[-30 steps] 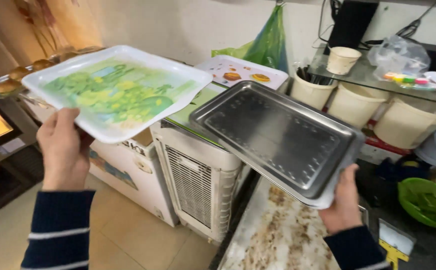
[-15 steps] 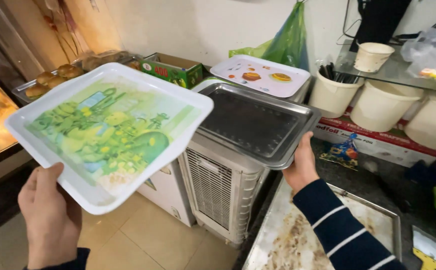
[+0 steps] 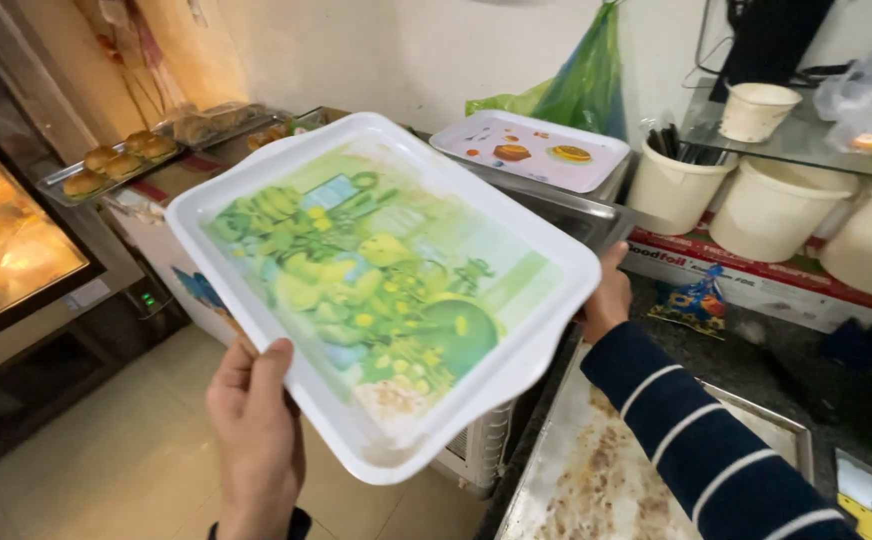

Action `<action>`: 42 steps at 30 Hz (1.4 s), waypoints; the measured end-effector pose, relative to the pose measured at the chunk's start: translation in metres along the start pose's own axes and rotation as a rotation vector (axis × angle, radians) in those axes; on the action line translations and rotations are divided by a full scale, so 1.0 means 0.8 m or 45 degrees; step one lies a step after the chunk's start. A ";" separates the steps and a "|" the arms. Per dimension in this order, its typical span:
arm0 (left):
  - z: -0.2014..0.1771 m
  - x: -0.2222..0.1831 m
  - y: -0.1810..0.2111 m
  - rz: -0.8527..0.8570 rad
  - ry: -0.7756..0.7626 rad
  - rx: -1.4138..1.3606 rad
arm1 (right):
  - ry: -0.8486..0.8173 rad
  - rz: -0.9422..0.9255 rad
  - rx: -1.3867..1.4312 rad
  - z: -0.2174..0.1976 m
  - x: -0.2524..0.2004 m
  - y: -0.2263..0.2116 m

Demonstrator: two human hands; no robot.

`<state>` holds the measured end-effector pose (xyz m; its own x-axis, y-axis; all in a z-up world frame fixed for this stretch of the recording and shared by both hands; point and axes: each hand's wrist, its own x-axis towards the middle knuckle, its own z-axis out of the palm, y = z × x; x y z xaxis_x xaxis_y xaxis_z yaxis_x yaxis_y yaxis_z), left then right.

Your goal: Transferring turtle-shaped breads from a baking sheet to a tray using a scraper and organizing trays in a bakery.

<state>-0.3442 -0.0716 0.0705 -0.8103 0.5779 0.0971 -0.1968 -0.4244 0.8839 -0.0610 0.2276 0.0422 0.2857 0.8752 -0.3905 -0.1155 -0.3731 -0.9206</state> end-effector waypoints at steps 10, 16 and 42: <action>0.088 -0.071 -0.018 -0.024 -0.342 0.120 | -0.207 -0.015 0.428 -0.124 -0.041 0.071; 0.144 -0.140 -0.053 0.021 -0.546 0.164 | -0.239 -0.098 0.721 -0.264 -0.102 0.106; 0.258 -0.799 -0.380 -0.281 -0.997 0.948 | 0.851 0.221 0.744 -1.131 -0.317 0.301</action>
<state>0.3474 -0.1684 -0.1659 -0.1725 0.9828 -0.0667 0.3010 0.1171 0.9464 0.6997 -0.3633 -0.0756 0.6911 0.3921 -0.6071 -0.6209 -0.1078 -0.7764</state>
